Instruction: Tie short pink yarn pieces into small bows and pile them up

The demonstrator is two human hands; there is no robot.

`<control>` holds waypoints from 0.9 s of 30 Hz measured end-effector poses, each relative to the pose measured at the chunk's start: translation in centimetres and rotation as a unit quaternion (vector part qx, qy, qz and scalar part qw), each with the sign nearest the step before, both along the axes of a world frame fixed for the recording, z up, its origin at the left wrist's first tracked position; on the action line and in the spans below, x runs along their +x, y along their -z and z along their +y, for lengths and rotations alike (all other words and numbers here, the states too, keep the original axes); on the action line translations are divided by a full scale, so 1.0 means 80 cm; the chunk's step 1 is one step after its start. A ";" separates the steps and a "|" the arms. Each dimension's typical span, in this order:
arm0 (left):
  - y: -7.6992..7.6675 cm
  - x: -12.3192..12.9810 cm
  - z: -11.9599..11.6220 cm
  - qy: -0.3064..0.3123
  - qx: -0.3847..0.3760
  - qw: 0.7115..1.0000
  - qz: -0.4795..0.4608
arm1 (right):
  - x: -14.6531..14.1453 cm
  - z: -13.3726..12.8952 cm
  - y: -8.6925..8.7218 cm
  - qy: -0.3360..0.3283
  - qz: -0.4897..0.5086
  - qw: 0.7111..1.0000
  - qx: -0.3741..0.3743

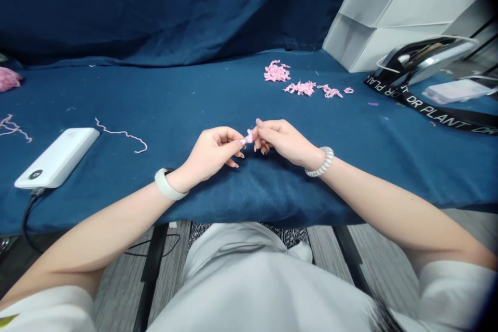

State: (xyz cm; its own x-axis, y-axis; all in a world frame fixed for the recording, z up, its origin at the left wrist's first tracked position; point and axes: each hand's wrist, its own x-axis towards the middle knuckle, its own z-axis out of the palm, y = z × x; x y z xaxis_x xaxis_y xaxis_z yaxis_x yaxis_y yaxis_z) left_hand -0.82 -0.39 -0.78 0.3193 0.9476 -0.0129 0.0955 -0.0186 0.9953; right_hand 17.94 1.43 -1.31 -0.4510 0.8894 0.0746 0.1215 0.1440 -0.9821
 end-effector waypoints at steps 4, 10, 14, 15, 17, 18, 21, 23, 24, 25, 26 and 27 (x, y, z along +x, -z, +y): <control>-0.001 -0.001 -0.001 0.002 0.006 1.000 0.009 | -0.001 -0.002 -0.002 -0.002 0.002 1.000 0.008; 0.002 -0.003 -0.003 0.018 0.015 0.998 0.054 | -0.004 -0.004 -0.002 0.006 -0.034 0.999 0.028; 0.003 -0.008 0.001 -0.002 0.002 1.000 0.031 | -0.003 0.002 0.003 0.016 -0.019 1.000 0.002; 0.004 -0.009 0.003 -0.015 -0.003 1.000 0.020 | -0.002 0.004 0.004 0.023 -0.013 1.000 -0.006; 0.007 -0.010 0.007 -0.036 -0.011 0.999 0.008 | 0.001 0.007 0.004 0.044 0.003 0.999 -0.018; 0.008 -0.010 0.008 -0.041 -0.014 0.999 0.009 | 0.003 0.009 0.004 0.055 0.013 0.998 -0.022; 0.016 -0.009 0.010 -0.027 -0.014 0.999 0.037 | 0.012 0.023 0.004 0.096 0.042 0.994 -0.022; 0.021 -0.007 0.009 -0.001 0.003 0.997 0.073 | 0.023 0.041 0.003 0.143 0.055 0.988 -0.014; 0.023 -0.007 0.009 0.012 0.016 0.996 0.089 | 0.029 0.053 0.001 0.166 0.057 0.985 -0.010; 0.024 -0.006 0.008 0.023 0.029 0.994 0.103 | 0.035 0.068 -0.002 0.193 0.059 0.979 -0.010; 0.025 -0.006 0.008 0.033 0.040 0.992 0.113 | 0.043 0.085 -0.006 0.214 0.059 0.975 -0.009; 0.026 -0.006 0.007 0.041 0.049 0.991 0.119 | 0.050 0.103 -0.010 0.235 0.052 0.971 0.004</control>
